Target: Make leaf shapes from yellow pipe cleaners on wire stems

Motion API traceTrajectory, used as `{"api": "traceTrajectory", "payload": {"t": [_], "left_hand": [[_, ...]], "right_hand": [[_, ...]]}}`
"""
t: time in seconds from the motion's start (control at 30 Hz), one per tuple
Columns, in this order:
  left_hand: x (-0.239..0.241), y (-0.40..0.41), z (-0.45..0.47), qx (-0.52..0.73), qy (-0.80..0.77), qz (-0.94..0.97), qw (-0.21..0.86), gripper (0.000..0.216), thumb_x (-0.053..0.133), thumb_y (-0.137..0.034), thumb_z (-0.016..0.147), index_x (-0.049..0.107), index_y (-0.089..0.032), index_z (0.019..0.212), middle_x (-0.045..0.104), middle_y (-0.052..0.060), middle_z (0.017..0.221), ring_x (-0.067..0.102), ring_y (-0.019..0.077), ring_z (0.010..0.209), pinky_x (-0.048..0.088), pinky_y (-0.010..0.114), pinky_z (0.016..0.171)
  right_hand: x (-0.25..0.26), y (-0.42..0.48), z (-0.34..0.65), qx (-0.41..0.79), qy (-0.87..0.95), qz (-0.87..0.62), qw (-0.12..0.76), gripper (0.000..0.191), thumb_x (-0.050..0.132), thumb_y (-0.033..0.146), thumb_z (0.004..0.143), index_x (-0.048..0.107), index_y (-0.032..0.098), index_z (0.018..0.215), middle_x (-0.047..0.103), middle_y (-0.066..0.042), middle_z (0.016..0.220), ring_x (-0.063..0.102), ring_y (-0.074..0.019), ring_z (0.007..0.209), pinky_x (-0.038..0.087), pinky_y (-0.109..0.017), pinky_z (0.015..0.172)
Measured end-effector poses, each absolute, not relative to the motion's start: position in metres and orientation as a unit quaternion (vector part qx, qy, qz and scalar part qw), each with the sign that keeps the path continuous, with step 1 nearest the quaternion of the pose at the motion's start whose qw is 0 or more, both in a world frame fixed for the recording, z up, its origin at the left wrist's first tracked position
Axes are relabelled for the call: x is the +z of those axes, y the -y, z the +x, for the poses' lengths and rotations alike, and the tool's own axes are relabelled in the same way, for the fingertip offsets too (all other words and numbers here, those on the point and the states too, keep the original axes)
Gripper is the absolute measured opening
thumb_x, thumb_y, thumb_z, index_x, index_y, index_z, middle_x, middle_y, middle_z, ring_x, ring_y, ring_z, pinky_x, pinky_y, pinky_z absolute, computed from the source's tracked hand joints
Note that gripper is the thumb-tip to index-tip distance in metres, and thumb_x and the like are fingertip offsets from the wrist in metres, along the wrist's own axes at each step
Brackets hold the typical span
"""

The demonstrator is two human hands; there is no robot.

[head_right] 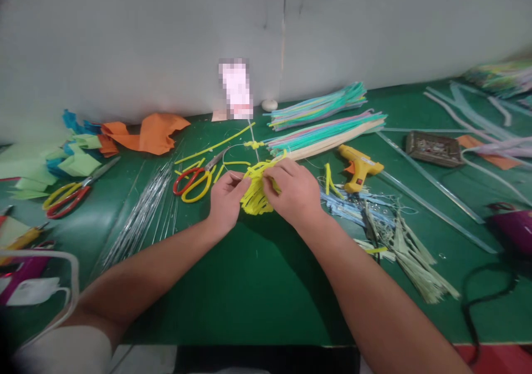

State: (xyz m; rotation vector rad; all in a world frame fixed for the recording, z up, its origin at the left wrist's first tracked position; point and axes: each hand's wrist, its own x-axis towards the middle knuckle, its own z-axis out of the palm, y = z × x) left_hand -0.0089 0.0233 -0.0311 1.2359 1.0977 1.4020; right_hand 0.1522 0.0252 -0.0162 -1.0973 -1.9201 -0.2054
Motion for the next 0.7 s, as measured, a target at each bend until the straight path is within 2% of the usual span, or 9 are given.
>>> {"api": "traceTrajectory", "payload": {"t": [0.17,0.33,0.57,0.7], "left_hand": [[-0.030,-0.024,-0.007,0.566,-0.446,0.516,0.463,0.026,0.073,-0.040,0.075,0.061,-0.018,0.073,0.057,-0.002,0.069,0.050,0.0096,0.064,0.042,0.024,0.063],[-0.033,-0.024,-0.007,0.563,-0.460,0.510,0.460,0.023,0.071,-0.039,0.078,0.063,-0.018,0.076,0.060,-0.001,0.072,0.051,0.0097,0.065,0.043,0.024,0.064],[-0.041,-0.031,-0.010,0.577,-0.475,0.467,0.472,0.023,0.071,-0.040,0.078,0.066,-0.017,0.078,0.061,-0.001,0.073,0.054,0.0103,0.069,0.044,0.024,0.068],[-0.041,-0.032,-0.010,0.588,-0.476,0.448,0.476,0.022,0.072,-0.039,0.077,0.067,-0.018,0.077,0.062,-0.001,0.072,0.054,0.0102,0.069,0.045,0.023,0.067]], "right_hand": [[-0.016,-0.023,0.151,-0.068,0.764,-0.450,0.457,0.007,0.057,0.015,0.077,0.058,0.021,0.080,0.064,-0.003,0.080,0.058,-0.0149,0.063,0.043,-0.028,0.054],[-0.017,-0.023,0.151,-0.044,0.760,-0.453,0.464,0.012,0.057,0.014,0.072,0.052,0.022,0.079,0.063,-0.003,0.081,0.053,-0.0129,0.057,0.043,-0.028,0.052],[-0.018,-0.022,0.155,0.033,0.741,-0.413,0.529,0.022,0.054,0.009,0.067,0.046,0.024,0.080,0.057,-0.001,0.077,0.055,-0.0156,0.067,0.045,-0.028,0.056],[-0.017,-0.023,0.156,0.057,0.734,-0.378,0.562,0.022,0.055,0.007,0.068,0.046,0.024,0.080,0.053,0.001,0.074,0.051,-0.0142,0.065,0.044,-0.028,0.057]]}}
